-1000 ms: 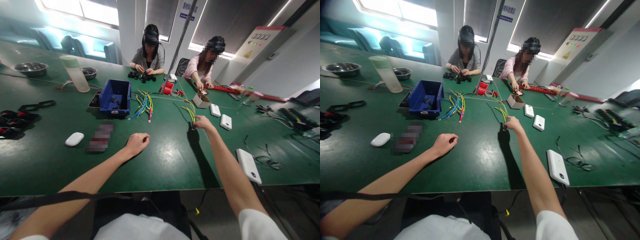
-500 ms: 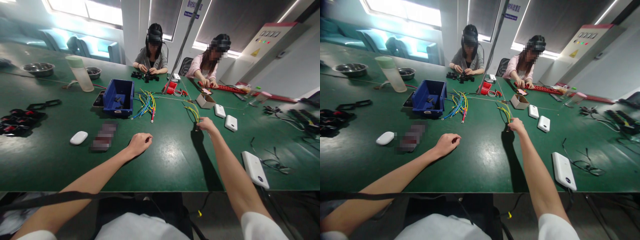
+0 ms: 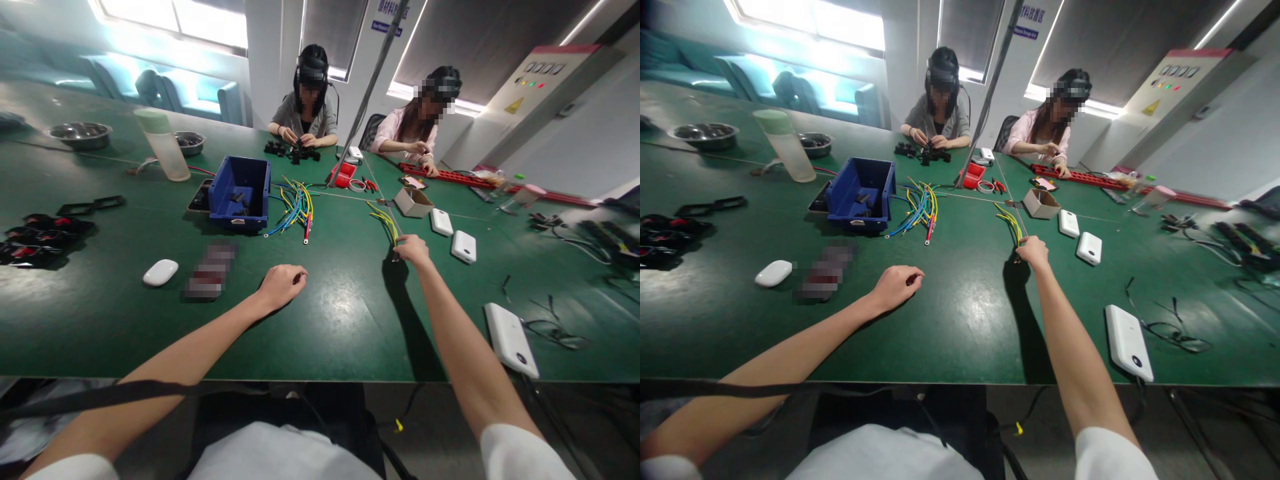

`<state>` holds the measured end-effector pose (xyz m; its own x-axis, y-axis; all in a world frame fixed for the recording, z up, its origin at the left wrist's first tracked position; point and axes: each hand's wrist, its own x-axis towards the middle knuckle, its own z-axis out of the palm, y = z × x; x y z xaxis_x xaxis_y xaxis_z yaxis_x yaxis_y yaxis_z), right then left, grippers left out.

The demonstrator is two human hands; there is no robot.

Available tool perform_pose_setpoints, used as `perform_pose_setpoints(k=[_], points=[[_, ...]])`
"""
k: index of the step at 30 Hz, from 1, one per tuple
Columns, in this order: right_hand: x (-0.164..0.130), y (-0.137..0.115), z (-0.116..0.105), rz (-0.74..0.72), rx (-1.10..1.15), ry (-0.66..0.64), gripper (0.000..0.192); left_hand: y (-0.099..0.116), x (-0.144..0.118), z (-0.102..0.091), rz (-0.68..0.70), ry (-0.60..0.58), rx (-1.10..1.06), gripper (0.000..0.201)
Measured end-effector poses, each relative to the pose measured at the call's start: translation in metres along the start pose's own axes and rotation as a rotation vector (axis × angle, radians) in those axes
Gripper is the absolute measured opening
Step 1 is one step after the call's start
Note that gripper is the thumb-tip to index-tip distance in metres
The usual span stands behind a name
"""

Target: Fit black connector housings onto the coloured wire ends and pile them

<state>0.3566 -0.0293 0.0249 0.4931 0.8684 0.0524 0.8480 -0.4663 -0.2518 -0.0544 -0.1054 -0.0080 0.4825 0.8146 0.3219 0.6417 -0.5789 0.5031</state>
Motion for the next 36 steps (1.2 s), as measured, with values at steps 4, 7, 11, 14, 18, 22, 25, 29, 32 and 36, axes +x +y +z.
perform_pose_setpoints(k=[4,7,11,14,18,22,25,29,32,36], points=[[-0.006,0.002,0.001,0.065,-0.009,-0.008,0.033,0.0,0.0,0.0,-0.002,-0.001,0.005,0.019],[-0.011,0.004,0.002,0.074,0.008,0.012,0.034,0.0,-0.001,0.0,-0.002,-0.005,0.011,0.019],[-0.016,0.004,0.002,0.057,0.044,0.04,0.035,-0.001,-0.001,0.0,-0.005,-0.008,0.005,0.02],[-0.019,0.004,0.002,0.044,0.054,0.06,0.034,-0.001,-0.001,0.0,-0.008,-0.009,0.006,0.02],[-0.024,0.004,0.002,0.023,0.101,0.14,0.032,-0.001,-0.001,0.0,-0.014,-0.017,-0.002,0.02],[-0.028,-0.004,0.002,-0.077,0.286,0.328,0.028,0.0,0.0,-0.001,-0.025,-0.029,0.001,0.021],[-0.033,-0.023,0.005,-0.139,0.465,0.421,0.024,0.001,0.0,-0.001,-0.037,-0.034,0.002,0.021],[-0.043,-0.062,0.02,-0.162,0.741,0.432,0.025,0.001,0.001,-0.002,-0.05,-0.038,-0.006,0.021],[-0.055,-0.094,0.041,-0.185,0.932,0.33,0.025,0.001,0.001,-0.002,-0.058,-0.033,-0.014,0.021],[-0.07,-0.122,0.069,-0.187,1.001,0.226,0.02,-0.001,0.002,-0.003,-0.07,-0.009,-0.022,0.02]])
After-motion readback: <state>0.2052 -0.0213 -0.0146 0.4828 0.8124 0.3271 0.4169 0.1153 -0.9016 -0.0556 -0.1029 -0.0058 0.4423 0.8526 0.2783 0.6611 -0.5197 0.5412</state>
